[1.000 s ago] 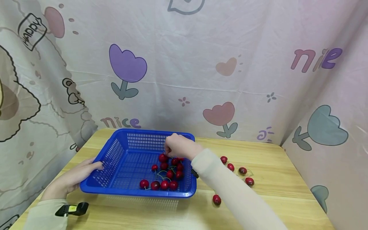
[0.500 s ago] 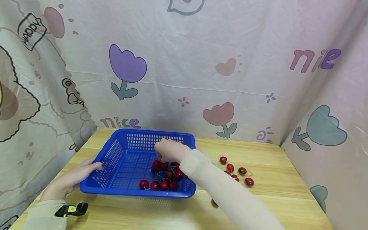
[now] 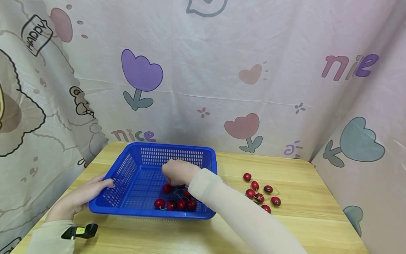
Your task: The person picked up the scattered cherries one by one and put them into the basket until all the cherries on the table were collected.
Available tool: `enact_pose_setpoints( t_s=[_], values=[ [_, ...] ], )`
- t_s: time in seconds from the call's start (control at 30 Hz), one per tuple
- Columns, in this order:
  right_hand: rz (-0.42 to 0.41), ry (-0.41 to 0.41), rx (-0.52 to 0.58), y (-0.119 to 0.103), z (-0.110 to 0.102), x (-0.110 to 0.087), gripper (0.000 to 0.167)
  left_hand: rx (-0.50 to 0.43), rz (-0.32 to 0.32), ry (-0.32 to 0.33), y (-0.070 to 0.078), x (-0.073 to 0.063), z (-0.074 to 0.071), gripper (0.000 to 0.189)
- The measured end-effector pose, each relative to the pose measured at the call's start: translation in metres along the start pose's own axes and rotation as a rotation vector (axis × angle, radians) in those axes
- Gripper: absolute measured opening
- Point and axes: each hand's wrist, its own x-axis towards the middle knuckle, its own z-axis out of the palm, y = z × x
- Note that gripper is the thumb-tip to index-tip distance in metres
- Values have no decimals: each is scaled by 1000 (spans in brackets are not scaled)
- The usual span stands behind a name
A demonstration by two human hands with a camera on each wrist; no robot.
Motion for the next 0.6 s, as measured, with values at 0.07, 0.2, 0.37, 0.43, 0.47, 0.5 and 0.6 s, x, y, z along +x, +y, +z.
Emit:
enact_pose_setpoints(
  t_s=[0.07, 0.2, 0.37, 0.43, 0.47, 0.5, 0.6],
  values=[
    [-7, -1, -1, -2, 1, 0, 16, 0, -2, 3, 0, 0, 0, 75],
    [-21, 4, -1, -5, 0, 0, 17, 1, -7, 8, 1, 0, 1, 75],
    [-19, 0, -26, -8, 1, 0, 11, 7, -10, 9, 0, 1, 0, 75],
    [-12, -1, -35, -8, 0, -1, 9, 7, -11, 6, 0, 2, 0, 75],
    [-11, -1, -38, -9, 0, -1, 9, 3, -11, 2, 0, 2, 0, 75],
    [-10, -1, -37, -9, 0, -1, 7, 1, -12, 0, 0, 2, 0, 75],
    [-10, 3, -21, -9, -4, -4, 3, 1, -16, 0, -1, 3, -1, 75]
  ],
)
